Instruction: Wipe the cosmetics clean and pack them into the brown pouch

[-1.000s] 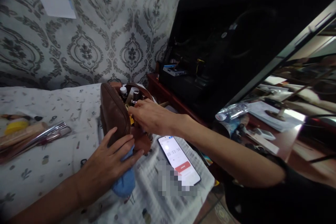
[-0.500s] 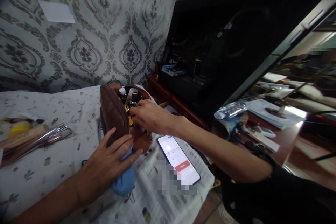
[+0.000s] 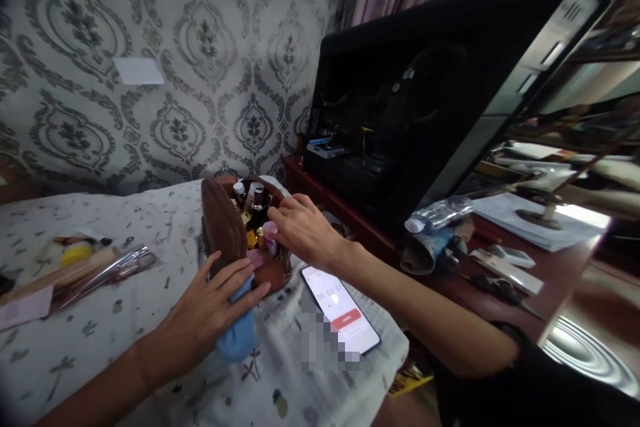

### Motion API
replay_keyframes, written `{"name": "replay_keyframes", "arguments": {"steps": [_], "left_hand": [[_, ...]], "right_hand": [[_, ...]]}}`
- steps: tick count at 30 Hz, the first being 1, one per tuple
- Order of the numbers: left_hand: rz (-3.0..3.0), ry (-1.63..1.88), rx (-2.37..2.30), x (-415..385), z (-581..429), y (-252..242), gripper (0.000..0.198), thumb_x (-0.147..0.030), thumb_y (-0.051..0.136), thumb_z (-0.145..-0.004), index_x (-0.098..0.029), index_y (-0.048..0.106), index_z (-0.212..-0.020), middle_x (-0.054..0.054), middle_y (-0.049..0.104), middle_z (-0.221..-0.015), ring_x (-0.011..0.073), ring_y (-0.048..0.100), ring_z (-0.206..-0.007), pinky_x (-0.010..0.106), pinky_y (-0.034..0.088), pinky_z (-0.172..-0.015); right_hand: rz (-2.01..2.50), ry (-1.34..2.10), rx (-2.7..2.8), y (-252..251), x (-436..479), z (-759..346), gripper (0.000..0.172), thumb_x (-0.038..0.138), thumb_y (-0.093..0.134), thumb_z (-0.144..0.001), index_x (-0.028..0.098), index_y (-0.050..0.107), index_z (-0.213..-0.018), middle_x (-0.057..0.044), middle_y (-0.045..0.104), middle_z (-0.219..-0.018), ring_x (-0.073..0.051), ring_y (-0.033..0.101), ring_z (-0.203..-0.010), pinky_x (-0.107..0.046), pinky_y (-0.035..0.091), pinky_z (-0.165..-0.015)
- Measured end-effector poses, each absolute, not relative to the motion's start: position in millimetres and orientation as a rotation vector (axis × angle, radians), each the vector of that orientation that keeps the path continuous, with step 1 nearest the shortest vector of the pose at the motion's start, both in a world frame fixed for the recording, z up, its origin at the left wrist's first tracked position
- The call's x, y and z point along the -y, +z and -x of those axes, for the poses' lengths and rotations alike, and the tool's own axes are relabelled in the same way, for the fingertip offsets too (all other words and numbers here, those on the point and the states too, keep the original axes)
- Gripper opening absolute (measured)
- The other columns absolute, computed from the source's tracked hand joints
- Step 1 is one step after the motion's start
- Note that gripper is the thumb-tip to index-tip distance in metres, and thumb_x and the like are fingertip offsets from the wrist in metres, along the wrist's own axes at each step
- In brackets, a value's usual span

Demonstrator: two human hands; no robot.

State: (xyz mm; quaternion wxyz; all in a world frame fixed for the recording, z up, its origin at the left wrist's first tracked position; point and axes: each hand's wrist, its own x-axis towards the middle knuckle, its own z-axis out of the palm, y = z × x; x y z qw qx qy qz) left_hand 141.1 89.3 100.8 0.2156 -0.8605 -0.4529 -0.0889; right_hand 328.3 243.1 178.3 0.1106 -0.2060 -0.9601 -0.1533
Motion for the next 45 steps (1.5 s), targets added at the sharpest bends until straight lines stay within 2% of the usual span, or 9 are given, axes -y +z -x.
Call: {"name": "replay_keyframes", "arguments": {"steps": [7, 11, 15, 18, 22, 27, 31, 36, 45], "left_hand": [[2.353, -0.228, 1.297, -82.7, -141.7, 98.1, 0.053, -0.014, 0.042, -0.097, -0.022, 0.035, -0.149, 0.013, 0.053, -0.144, 0.0254, 0.038, -0.143, 0.056, 0.031, -0.113], [2.353, -0.332, 1.238, -69.1, -131.6, 94.1, 0.051, -0.01, 0.043, -0.095, -0.018, 0.04, -0.145, 0.014, 0.052, -0.145, 0.026, 0.04, -0.141, 0.048, 0.037, -0.111], [2.374, -0.23, 1.473, -46.7, -111.8, 87.9, 0.055, -0.003, 0.048, -0.089, -0.02, 0.043, -0.141, 0.013, 0.061, -0.126, 0.0229, 0.06, -0.115, 0.034, 0.053, -0.089], [2.264, 0.007, 1.922, -28.8, -93.8, 83.7, 0.066, 0.003, 0.047, -0.082, -0.022, 0.039, -0.142, 0.011, 0.06, -0.119, 0.024, 0.063, -0.104, 0.032, 0.055, -0.074], [2.114, 0.031, 2.278, -5.6, -67.6, 85.1, 0.066, 0.001, 0.047, -0.081, -0.02, 0.039, -0.143, 0.013, 0.056, -0.12, 0.0276, 0.06, -0.109, 0.037, 0.055, -0.08], [2.516, -0.091, 2.213, 19.4, -44.0, 95.5, 0.076, -0.019, 0.067, -0.082, -0.036, 0.034, -0.148, 0.007, 0.051, -0.13, 0.0253, 0.054, -0.12, 0.03, 0.052, -0.085], [2.647, -0.293, 2.151, 29.1, -38.8, 91.6, 0.059, -0.044, 0.073, -0.081, -0.031, 0.053, -0.136, 0.008, 0.051, -0.136, 0.0285, 0.05, -0.128, 0.037, 0.044, -0.104], [2.358, -0.601, 2.368, 29.2, -32.1, 74.6, 0.02, -0.028, 0.055, -0.092, -0.02, 0.064, -0.109, 0.007, 0.064, -0.112, 0.0221, 0.062, -0.105, 0.032, 0.049, -0.094], [1.809, -0.832, 2.481, 29.1, 14.9, 60.1, 0.042, -0.007, 0.042, -0.086, -0.022, 0.062, -0.12, 0.005, 0.064, -0.118, 0.0191, 0.062, -0.11, 0.031, 0.048, -0.097]], "right_hand": [[0.545, -0.474, 2.84, 176.2, -237.7, -328.5, 0.016, 0.021, 0.052, -0.098, 0.015, 0.066, -0.095, -0.009, 0.067, -0.09, -0.023, 0.057, -0.091, -0.038, 0.037, -0.092], [0.514, -0.483, 2.775, 171.6, -224.2, -329.6, 0.015, 0.018, 0.052, -0.097, 0.015, 0.067, -0.094, -0.01, 0.067, -0.089, -0.025, 0.057, -0.094, -0.04, 0.039, -0.093], [0.414, -0.331, 2.661, 157.6, -198.7, -319.7, 0.012, 0.018, 0.054, -0.095, 0.016, 0.067, -0.097, -0.013, 0.067, -0.101, -0.027, 0.057, -0.104, -0.041, 0.045, -0.092], [0.3, -0.246, 2.593, 143.0, -180.1, -307.2, 0.013, 0.017, 0.054, -0.094, 0.016, 0.066, -0.096, -0.015, 0.065, -0.107, -0.029, 0.057, -0.107, -0.045, 0.049, -0.094], [0.266, -0.223, 2.404, 126.8, -160.7, -291.1, 0.016, 0.017, 0.05, -0.094, 0.015, 0.066, -0.095, -0.019, 0.06, -0.11, -0.033, 0.056, -0.108, -0.051, 0.052, -0.091], [0.132, -0.035, 2.404, 108.2, -123.8, -268.4, 0.017, 0.014, 0.05, -0.094, 0.018, 0.066, -0.099, -0.016, 0.063, -0.114, -0.032, 0.058, -0.115, -0.051, 0.054, -0.092], [0.037, 0.314, 2.587, 88.0, -93.5, -240.0, 0.023, 0.01, 0.052, -0.089, 0.021, 0.065, -0.104, -0.012, 0.067, -0.108, -0.028, 0.063, -0.106, -0.046, 0.057, -0.089], [0.15, 0.681, 2.635, 74.3, -87.6, -200.4, 0.018, 0.014, 0.055, -0.087, 0.02, 0.065, -0.1, -0.01, 0.069, -0.099, -0.025, 0.066, -0.097, -0.042, 0.057, -0.087], [0.261, 1.253, 2.382, 49.6, -91.0, -136.1, 0.022, 0.024, 0.052, -0.087, 0.019, 0.063, -0.105, -0.01, 0.072, -0.103, -0.023, 0.069, -0.095, -0.038, 0.058, -0.082]]}}
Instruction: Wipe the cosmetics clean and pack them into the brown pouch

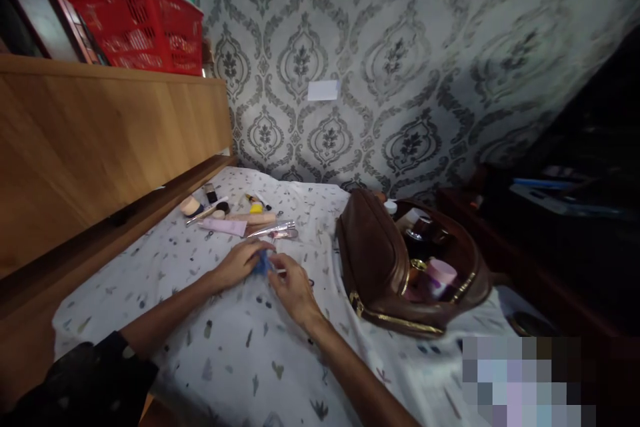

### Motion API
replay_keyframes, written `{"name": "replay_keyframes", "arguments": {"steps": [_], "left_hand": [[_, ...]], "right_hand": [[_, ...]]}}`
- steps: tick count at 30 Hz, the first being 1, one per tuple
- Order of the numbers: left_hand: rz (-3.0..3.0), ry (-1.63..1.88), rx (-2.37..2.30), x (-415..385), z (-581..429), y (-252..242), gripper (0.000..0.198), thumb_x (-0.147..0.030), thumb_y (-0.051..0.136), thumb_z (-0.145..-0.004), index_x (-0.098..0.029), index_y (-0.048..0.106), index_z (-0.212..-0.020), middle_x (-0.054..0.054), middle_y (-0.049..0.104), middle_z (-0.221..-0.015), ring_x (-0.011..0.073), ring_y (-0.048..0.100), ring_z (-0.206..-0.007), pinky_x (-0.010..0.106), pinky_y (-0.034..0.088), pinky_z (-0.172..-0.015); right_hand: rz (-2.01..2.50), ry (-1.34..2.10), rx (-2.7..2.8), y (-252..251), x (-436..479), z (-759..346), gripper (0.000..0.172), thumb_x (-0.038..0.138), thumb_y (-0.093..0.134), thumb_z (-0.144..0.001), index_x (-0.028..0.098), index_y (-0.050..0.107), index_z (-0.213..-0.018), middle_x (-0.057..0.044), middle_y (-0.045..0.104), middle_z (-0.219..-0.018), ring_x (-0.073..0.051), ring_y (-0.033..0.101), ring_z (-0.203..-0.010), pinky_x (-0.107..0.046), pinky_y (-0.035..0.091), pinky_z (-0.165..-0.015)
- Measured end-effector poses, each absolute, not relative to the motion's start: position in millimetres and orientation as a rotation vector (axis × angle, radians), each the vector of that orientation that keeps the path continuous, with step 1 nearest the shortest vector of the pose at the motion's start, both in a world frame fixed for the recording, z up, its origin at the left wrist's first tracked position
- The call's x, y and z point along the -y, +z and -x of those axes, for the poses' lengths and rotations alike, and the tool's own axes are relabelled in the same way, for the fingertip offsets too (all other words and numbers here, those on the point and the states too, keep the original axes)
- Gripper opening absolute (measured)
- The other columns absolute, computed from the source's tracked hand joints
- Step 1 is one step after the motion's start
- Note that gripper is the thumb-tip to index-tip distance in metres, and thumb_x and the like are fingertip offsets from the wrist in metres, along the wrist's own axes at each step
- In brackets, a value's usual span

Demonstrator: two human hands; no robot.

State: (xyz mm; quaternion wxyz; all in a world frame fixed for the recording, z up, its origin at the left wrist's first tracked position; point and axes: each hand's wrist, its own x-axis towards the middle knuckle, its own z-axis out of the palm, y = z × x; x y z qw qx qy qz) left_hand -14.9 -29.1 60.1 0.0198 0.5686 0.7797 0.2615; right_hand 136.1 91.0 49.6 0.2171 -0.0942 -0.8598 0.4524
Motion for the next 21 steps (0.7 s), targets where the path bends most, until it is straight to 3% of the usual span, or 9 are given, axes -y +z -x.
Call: {"name": "replay_keyframes", "arguments": {"steps": [4, 8, 12, 15, 21], "left_hand": [[-1.604, 0.806, -2.685, 34.9, 37.3, 56.3, 0.031, -0.01, 0.043, -0.089, -0.02, 0.068, -0.103, 0.007, 0.062, -0.112, 0.0204, 0.062, -0.105, 0.031, 0.048, -0.094], [-1.431, 0.735, -2.948, 42.0, 66.5, 66.6, 0.027, -0.022, 0.043, -0.095, -0.021, 0.066, -0.109, 0.008, 0.06, -0.111, 0.0224, 0.059, -0.105, 0.034, 0.047, -0.094], [-1.234, 0.628, -3.198, 44.9, 96.5, 72.2, 0.032, -0.036, 0.046, -0.096, -0.018, 0.065, -0.115, 0.014, 0.056, -0.114, 0.031, 0.054, -0.11, 0.042, 0.047, -0.091], [-1.179, 0.541, -3.296, 45.3, 108.4, 64.5, 0.033, -0.036, 0.047, -0.096, -0.017, 0.067, -0.114, 0.017, 0.055, -0.116, 0.036, 0.05, -0.114, 0.046, 0.047, -0.089], [-1.26, 0.454, -3.346, 45.4, 108.5, 48.6, 0.033, -0.029, 0.041, -0.098, -0.019, 0.068, -0.113, 0.017, 0.056, -0.116, 0.0345, 0.05, -0.113, 0.044, 0.05, -0.084]], "right_hand": [[0.332, 1.092, 2.356, 30.6, -87.2, -137.8, 0.018, 0.018, 0.049, -0.085, 0.019, 0.064, -0.096, -0.008, 0.071, -0.09, -0.022, 0.067, -0.082, -0.038, 0.056, -0.078], [0.308, 1.087, 2.331, 24.6, -85.5, -143.8, 0.018, 0.019, 0.047, -0.088, 0.019, 0.064, -0.094, -0.007, 0.07, -0.089, -0.021, 0.065, -0.081, -0.035, 0.052, -0.076], [0.258, 1.089, 2.298, 22.4, -86.8, -142.2, 0.018, 0.015, 0.049, -0.085, 0.019, 0.065, -0.091, -0.005, 0.067, -0.087, -0.019, 0.062, -0.078, -0.031, 0.049, -0.074], [0.23, 1.085, 2.286, 21.0, -87.6, -140.7, 0.019, 0.012, 0.049, -0.082, 0.019, 0.065, -0.089, -0.004, 0.066, -0.084, -0.017, 0.06, -0.076, -0.029, 0.048, -0.073], [0.231, 1.126, 2.29, 19.2, -87.2, -140.9, 0.017, 0.011, 0.05, -0.083, 0.019, 0.065, -0.089, -0.005, 0.065, -0.087, -0.017, 0.057, -0.074, -0.029, 0.046, -0.072]]}}
